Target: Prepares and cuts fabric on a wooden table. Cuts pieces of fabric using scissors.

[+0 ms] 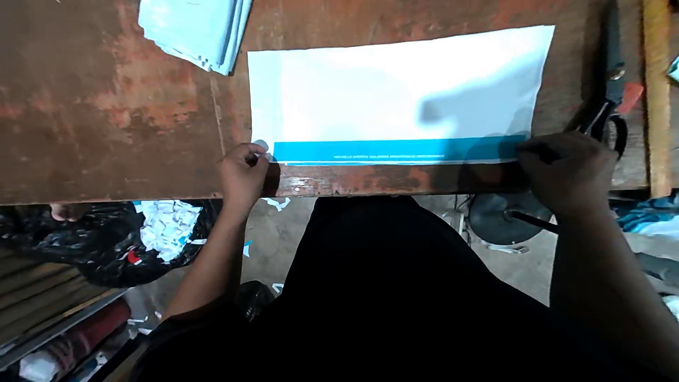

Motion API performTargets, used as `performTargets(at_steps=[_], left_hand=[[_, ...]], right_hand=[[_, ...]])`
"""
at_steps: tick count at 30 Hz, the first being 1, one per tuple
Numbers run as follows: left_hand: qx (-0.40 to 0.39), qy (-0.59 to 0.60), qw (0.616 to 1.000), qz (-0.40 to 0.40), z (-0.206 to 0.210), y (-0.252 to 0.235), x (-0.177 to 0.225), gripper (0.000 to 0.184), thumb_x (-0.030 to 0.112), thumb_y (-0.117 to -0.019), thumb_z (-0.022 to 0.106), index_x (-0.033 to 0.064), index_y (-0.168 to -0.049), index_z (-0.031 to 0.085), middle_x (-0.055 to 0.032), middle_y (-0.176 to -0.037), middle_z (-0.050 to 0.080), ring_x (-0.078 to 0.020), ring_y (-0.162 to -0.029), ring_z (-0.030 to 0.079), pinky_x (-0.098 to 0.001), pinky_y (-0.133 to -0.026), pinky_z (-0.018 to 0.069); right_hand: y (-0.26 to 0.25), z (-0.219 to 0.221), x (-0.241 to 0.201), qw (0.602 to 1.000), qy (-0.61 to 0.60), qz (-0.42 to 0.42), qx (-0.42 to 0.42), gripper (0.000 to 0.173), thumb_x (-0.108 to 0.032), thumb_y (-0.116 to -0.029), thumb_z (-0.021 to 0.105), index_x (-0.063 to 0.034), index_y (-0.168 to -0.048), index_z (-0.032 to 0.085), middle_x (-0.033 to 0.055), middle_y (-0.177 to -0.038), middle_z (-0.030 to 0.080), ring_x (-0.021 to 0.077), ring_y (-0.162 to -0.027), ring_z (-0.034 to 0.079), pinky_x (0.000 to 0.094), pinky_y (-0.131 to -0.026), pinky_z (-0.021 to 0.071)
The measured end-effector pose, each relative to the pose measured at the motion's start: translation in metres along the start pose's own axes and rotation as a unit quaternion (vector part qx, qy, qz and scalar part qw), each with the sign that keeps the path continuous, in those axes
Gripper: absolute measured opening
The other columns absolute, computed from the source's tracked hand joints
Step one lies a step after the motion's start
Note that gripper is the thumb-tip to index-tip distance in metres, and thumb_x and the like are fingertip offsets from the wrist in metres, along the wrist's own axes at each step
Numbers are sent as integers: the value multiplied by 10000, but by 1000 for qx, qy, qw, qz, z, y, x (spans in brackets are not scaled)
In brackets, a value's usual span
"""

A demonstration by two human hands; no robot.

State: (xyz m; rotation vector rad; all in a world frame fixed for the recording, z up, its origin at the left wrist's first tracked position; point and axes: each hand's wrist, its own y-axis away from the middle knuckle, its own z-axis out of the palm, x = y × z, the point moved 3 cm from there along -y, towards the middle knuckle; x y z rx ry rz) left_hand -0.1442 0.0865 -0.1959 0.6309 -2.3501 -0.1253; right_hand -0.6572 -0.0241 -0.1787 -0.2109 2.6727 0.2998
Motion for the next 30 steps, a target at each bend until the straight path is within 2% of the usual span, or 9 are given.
performTargets(at_steps=[5,14,20,23,25,30], left_hand=[[7,9,1000,26,3,3,-4,196,149,-970,680,9,-1103,714,-113,-918,715,-120,-767,661,-315,-751,561],[18,43,997,69,5,7,-12,185,149,-957,698,9,-1076,717,-77,-899,704,-37,-727,622,-216,-703,532],[3,23,998,65,3,6,-11,230,169,-972,680,-3,-1122,706,-126,-945,708,-97,-766,645,-283,-740,552],[-18,19,997,71,1,8,-7,269,167,-993,648,-42,-1159,681,-193,-1017,706,-169,-843,669,-369,-812,568],[-15,29,995,91,2,8,-11,271,158,-989,653,-54,-1155,676,-195,-1012,706,-152,-835,664,-355,-802,570],[-1,53,996,71,3,10,-15,248,147,-969,680,-23,-1149,686,-104,-989,701,-28,-789,618,-233,-750,539]], right_hand=[[1,0,1,1000,-2,0,-1,244,-127,-990,595,38,-1118,721,307,-1157,671,484,-1103,637,664,-955,462],[2,0,2,1000,-3,14,1,243,-128,-984,601,34,-1119,722,299,-1158,673,475,-1107,637,661,-954,466],[0,0,0,1000,2,29,3,225,-125,-976,619,11,-1114,733,269,-1154,685,450,-1113,645,637,-957,479],[-1,-1,0,999,-6,48,2,245,-162,-976,637,15,-1118,728,251,-1135,699,418,-1099,663,612,-968,501],[0,-2,2,999,-18,50,10,246,-177,-975,644,7,-1116,727,226,-1115,711,379,-1060,683,584,-949,521],[3,-1,2,999,-18,49,15,229,-165,-962,645,-4,-1102,731,206,-1118,711,379,-1053,682,593,-921,526]])
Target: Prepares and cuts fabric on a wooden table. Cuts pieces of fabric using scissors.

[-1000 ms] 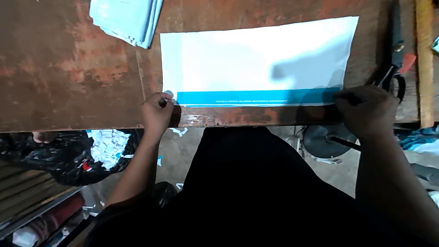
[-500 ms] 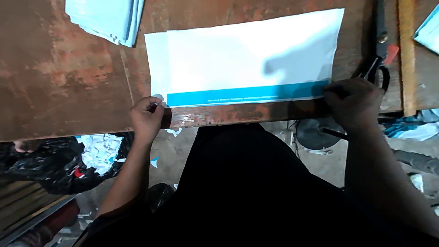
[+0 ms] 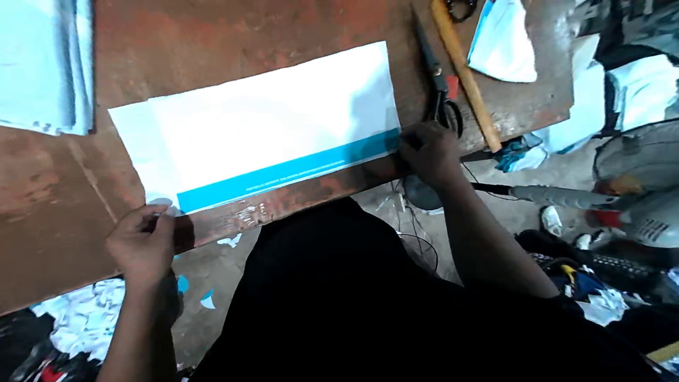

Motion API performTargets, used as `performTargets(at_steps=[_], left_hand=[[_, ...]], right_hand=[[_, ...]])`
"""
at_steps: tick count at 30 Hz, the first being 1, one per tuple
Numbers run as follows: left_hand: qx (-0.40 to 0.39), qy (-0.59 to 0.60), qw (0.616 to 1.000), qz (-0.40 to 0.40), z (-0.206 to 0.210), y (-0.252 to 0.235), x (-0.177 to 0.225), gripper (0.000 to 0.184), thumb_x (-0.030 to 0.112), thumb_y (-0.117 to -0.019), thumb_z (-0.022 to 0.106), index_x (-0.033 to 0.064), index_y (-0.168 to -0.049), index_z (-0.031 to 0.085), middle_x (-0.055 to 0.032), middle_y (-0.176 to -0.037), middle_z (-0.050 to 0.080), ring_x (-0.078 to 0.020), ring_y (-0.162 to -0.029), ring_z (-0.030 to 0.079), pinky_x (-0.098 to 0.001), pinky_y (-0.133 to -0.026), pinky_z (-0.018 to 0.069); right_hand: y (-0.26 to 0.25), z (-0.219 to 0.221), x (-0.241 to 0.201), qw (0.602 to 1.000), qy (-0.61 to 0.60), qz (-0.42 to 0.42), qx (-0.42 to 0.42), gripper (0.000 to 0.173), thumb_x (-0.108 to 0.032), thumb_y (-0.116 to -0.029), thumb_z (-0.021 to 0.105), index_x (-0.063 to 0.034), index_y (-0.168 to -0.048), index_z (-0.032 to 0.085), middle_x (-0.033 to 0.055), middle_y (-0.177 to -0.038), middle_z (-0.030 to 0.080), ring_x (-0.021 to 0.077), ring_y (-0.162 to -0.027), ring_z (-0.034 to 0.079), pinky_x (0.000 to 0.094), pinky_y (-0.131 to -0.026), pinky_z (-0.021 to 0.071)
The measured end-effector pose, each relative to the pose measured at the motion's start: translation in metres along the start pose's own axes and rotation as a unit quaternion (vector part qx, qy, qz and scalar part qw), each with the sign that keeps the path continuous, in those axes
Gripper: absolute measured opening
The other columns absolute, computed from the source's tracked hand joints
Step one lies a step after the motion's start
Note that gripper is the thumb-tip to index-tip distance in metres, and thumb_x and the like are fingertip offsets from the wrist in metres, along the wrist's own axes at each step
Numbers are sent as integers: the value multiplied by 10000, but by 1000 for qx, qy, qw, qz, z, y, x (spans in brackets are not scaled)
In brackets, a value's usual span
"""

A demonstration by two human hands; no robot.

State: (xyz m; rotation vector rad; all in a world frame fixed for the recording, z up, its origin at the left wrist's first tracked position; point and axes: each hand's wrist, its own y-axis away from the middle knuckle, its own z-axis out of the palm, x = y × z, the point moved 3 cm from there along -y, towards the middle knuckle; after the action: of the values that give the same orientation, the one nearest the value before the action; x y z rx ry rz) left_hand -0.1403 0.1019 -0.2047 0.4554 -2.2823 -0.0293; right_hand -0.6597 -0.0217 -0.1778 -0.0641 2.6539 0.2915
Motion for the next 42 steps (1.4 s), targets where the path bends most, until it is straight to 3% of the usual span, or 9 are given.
performTargets(at_steps=[7,10,15,22,25,34,42], left_hand=[[13,9,1000,10,0,-1,-4,214,127,-960,681,-23,-1113,687,-44,-908,676,32,-724,575,-163,-681,503],[10,2,1000,2,-1,-1,-2,208,130,-971,673,-22,-1112,684,-47,-909,670,28,-722,570,-168,-683,500],[12,10,1000,1,0,0,-2,211,137,-974,679,-18,-1117,685,-58,-914,678,3,-720,584,-186,-683,515],[19,13,1000,5,1,-1,-4,211,116,-956,684,-29,-1107,706,-113,-975,710,-52,-794,643,-243,-763,558],[19,14,1000,10,1,-1,-6,197,121,-955,684,-13,-1095,716,-103,-955,706,-58,-769,637,-242,-739,554],[26,6,999,23,3,-1,-8,178,114,-954,674,-4,-1078,723,-81,-897,701,-23,-731,615,-204,-699,527],[18,-26,999,43,3,-4,-10,185,124,-942,659,3,-1060,734,-99,-868,680,-66,-699,592,-231,-662,507]], right_hand=[[3,3,1,1000,1,-25,18,208,-146,-954,642,-2,-1069,738,212,-1066,717,383,-1011,691,575,-877,534],[3,3,0,999,3,-32,23,193,-134,-949,637,-7,-1048,744,212,-1041,714,388,-989,691,576,-851,537],[3,2,-1,999,10,-30,5,215,-142,-972,634,18,-1080,728,251,-1085,701,427,-1045,675,613,-908,513],[2,3,-1,999,18,-32,-10,242,-142,-987,613,42,-1107,715,297,-1124,676,478,-1082,647,665,-935,481],[2,4,-3,999,19,-47,-3,245,-136,-987,616,58,-1101,713,317,-1118,671,494,-1079,643,660,-938,477],[1,5,2,999,22,-46,2,235,-125,-979,607,46,-1096,717,296,-1121,678,478,-1075,648,654,-926,483],[1,5,3,999,18,-50,10,221,-126,-975,610,33,-1078,724,283,-1119,687,463,-1080,655,640,-927,488]])
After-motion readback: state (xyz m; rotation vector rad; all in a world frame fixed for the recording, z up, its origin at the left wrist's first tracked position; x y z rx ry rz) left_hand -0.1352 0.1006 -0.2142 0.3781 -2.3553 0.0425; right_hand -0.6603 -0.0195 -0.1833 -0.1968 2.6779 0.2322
